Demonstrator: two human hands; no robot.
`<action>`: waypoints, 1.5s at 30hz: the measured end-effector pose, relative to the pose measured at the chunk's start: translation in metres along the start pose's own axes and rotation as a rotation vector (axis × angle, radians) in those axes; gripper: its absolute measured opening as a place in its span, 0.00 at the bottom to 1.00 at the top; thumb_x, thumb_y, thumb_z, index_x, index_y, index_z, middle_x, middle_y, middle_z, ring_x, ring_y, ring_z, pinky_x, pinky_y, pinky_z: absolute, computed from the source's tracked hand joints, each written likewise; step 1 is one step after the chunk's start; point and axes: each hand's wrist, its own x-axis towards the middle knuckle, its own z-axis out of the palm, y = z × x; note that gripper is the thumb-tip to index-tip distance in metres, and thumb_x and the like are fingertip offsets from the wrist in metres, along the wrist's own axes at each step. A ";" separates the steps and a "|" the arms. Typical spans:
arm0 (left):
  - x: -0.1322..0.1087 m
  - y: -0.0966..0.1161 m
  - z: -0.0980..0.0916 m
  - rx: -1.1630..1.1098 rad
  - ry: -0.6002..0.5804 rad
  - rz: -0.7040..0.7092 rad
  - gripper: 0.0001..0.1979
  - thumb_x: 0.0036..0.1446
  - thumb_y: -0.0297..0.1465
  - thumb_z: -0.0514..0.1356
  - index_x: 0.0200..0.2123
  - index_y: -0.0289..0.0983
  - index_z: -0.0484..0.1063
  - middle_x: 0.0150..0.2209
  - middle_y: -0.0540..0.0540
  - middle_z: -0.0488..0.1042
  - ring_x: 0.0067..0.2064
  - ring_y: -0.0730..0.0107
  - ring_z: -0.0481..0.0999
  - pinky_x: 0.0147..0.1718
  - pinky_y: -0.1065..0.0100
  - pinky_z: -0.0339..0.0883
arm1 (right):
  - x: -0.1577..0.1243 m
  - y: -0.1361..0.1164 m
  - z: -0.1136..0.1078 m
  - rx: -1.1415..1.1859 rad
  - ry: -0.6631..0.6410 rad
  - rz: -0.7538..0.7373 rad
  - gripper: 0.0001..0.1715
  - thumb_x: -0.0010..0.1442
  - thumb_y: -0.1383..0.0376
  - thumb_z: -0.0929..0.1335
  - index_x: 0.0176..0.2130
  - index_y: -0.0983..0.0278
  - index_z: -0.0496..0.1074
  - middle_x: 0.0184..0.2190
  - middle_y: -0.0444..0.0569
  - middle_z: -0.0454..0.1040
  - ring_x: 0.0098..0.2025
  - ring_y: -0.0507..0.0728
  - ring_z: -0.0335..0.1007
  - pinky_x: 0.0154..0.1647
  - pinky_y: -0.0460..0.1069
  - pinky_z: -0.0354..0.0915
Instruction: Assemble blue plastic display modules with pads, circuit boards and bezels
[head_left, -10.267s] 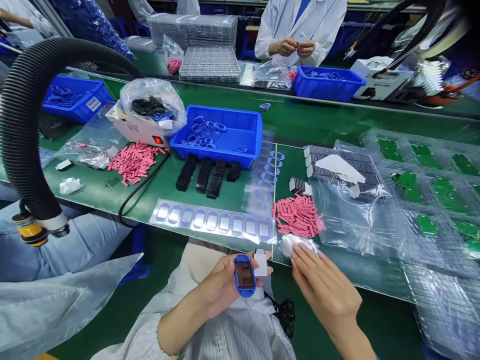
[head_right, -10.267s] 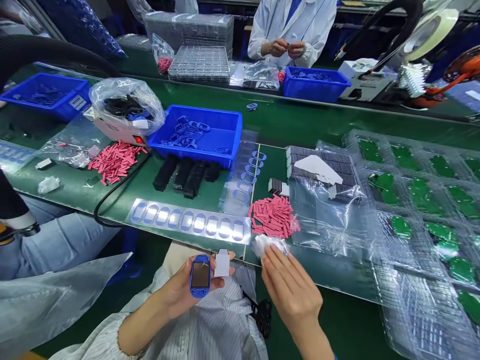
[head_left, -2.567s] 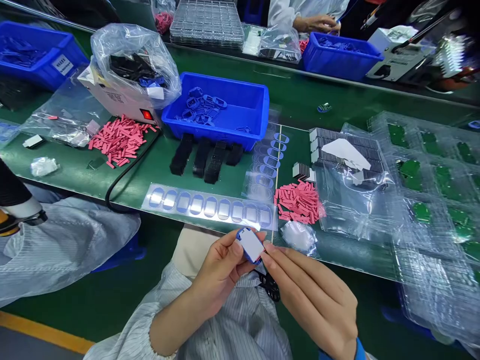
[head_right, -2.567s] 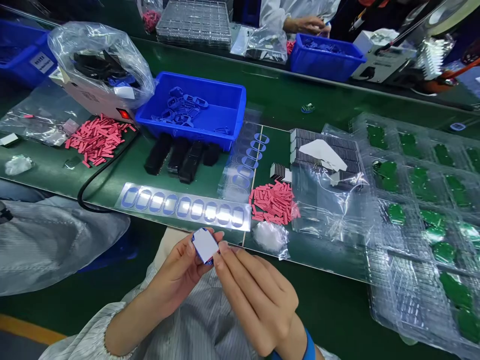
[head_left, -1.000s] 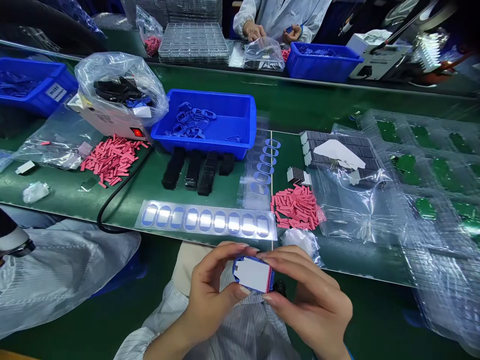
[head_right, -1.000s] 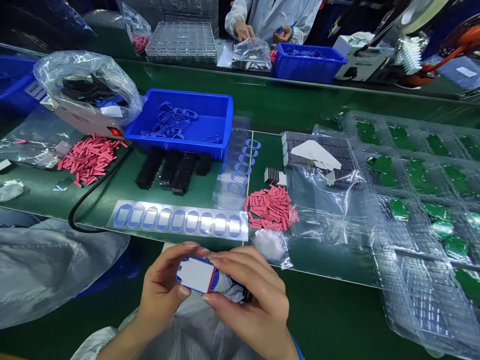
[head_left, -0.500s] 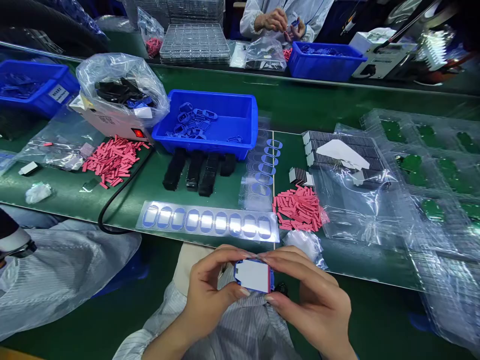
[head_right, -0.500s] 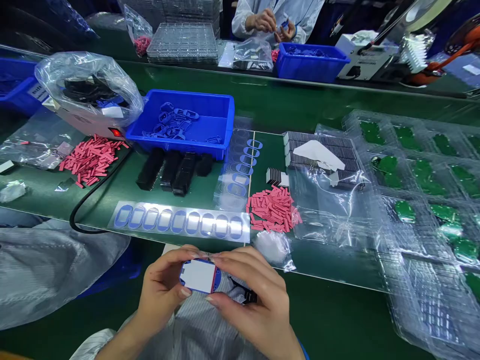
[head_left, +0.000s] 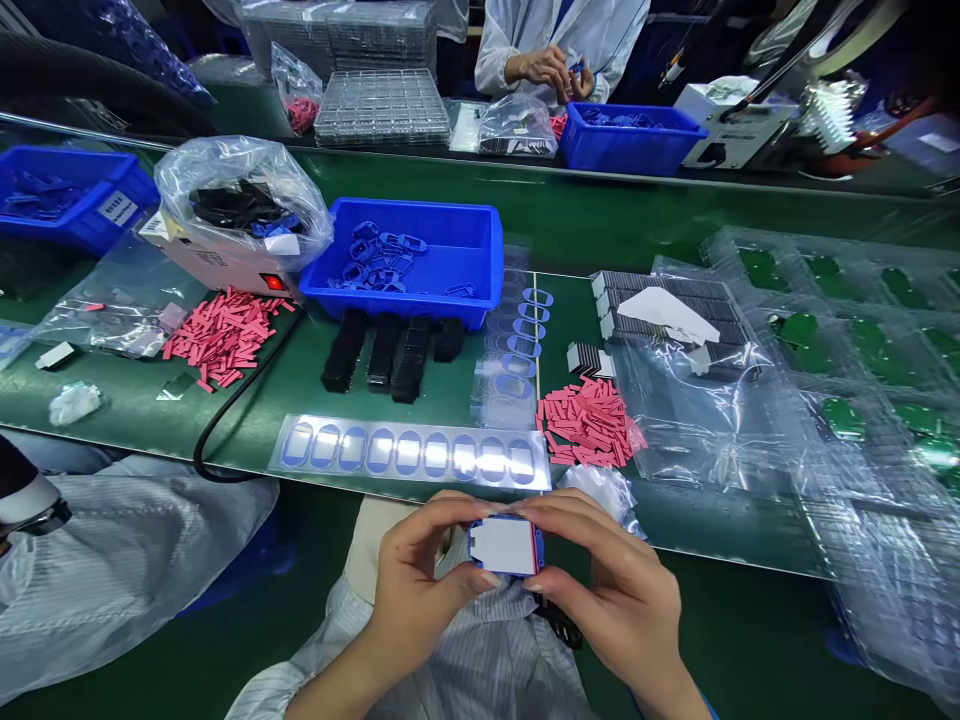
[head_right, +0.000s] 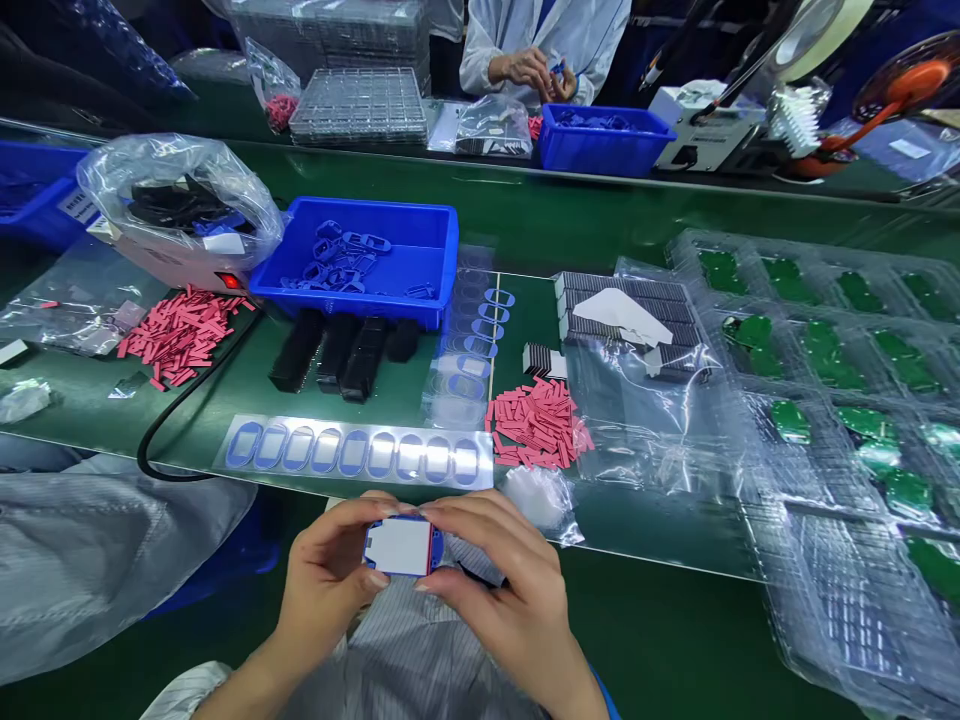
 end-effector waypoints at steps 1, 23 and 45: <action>0.002 0.002 -0.002 0.075 -0.017 0.060 0.15 0.46 0.31 0.69 0.41 0.46 0.79 0.40 0.44 0.81 0.44 0.57 0.76 0.44 0.61 0.69 | 0.001 0.000 -0.001 -0.020 -0.002 -0.007 0.15 0.58 0.64 0.70 0.47 0.60 0.71 0.37 0.49 0.78 0.40 0.58 0.74 0.39 0.53 0.71; 0.009 0.029 -0.021 0.750 -0.457 0.343 0.22 0.54 0.22 0.61 0.50 0.48 0.72 0.51 0.44 0.75 0.52 0.54 0.75 0.54 0.57 0.64 | -0.005 -0.001 -0.004 -0.220 -0.071 -0.025 0.16 0.59 0.62 0.69 0.48 0.60 0.69 0.38 0.49 0.77 0.41 0.57 0.74 0.40 0.51 0.72; -0.001 0.014 0.006 -0.623 -0.010 -0.556 0.16 0.46 0.40 0.68 0.33 0.32 0.80 0.26 0.44 0.80 0.29 0.76 0.77 0.27 0.80 0.67 | 0.023 -0.005 0.014 -0.483 -0.141 -0.337 0.27 0.60 0.53 0.66 0.54 0.65 0.65 0.47 0.55 0.75 0.49 0.59 0.71 0.47 0.51 0.70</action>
